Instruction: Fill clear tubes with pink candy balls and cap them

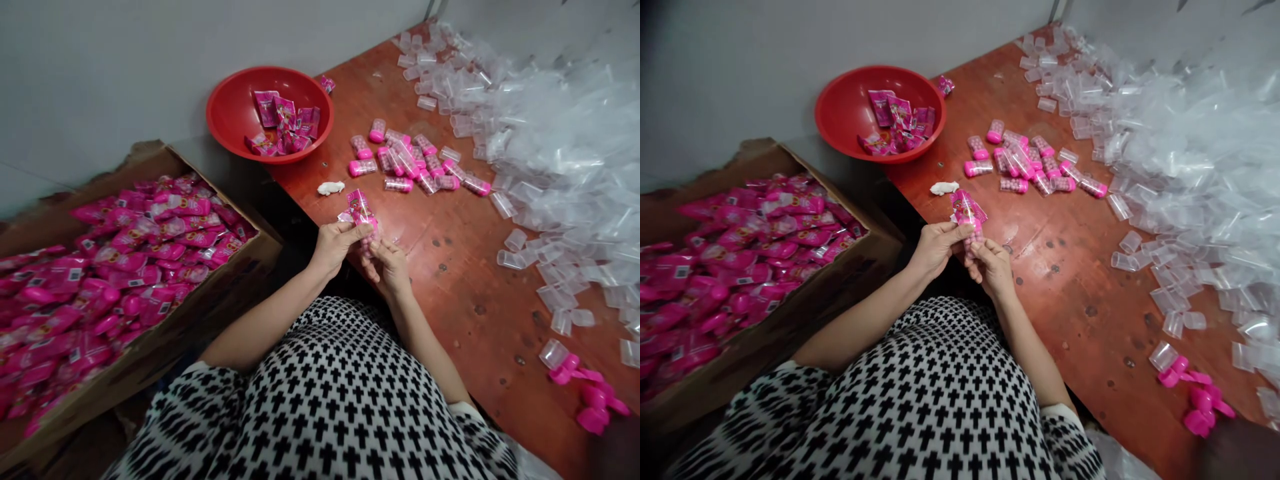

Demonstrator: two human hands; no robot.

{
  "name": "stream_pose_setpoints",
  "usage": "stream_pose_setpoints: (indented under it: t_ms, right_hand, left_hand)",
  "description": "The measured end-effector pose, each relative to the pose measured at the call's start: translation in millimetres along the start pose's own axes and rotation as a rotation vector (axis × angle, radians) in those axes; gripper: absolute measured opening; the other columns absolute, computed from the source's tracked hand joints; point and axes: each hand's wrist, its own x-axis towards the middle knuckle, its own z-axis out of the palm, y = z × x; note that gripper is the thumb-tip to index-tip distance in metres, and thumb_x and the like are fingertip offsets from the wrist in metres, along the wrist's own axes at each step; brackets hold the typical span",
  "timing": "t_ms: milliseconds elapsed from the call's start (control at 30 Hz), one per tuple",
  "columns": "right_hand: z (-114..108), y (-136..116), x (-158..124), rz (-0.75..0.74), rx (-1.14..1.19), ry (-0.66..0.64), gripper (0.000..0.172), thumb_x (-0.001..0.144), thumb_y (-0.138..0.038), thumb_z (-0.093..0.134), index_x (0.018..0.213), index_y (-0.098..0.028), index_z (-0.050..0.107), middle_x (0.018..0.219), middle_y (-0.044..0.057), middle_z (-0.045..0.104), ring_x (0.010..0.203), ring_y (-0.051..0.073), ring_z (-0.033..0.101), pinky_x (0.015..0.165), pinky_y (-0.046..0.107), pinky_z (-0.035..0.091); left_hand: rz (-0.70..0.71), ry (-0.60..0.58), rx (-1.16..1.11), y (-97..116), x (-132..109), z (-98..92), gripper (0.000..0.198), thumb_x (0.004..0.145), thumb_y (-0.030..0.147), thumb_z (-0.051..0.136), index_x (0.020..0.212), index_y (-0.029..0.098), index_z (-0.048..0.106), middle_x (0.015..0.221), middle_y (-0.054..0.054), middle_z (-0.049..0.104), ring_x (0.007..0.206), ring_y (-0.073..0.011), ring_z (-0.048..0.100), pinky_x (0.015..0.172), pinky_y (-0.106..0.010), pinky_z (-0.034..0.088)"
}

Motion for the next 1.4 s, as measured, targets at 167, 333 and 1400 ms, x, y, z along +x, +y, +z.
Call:
stream_pose_setpoints:
  t_ms: [167,333,1400]
  right_hand:
    - [0.4,4.5,-2.8,-0.049,-0.122,0.066,0.025,0.078,-0.040,0.064,0.072,-0.017,0.056,0.051,-0.006,0.056,0.033,0.004,0.044,0.030,0.014,0.031]
    - [2.0,6.1,-5.9,-0.013,-0.017,0.044,0.025,0.077,-0.040,0.064,0.070,-0.017,0.056,0.052,-0.005,0.059,0.032,0.004,0.045,0.029,0.014,0.031]
    - [-1.6,5.8,-6.5,-0.038,0.073,0.025,0.024,0.080,-0.041,0.064,0.085,-0.018,0.060,0.072,0.000,0.067,0.054,0.008,0.061,0.047,0.017,0.051]
  left_hand:
    - [-0.076,-0.092,0.040,-3.2,-3.8,-3.9,0.032,0.061,0.038,0.078,0.063,0.009,0.066,0.052,-0.002,0.061,0.042,-0.0099,0.053,0.044,-0.024,0.044]
    - [-0.074,-0.091,-0.020,-8.5,-8.1,-7.9,0.031,0.063,0.037,0.078,0.064,0.009,0.065,0.054,-0.002,0.061,0.044,-0.0102,0.055,0.045,-0.023,0.045]
    - [0.060,0.051,-0.147,-15.1,0.5,-0.9,0.038,0.061,0.041,0.080,0.083,0.015,0.063,0.067,0.002,0.063,0.049,-0.0072,0.055,0.048,-0.019,0.047]
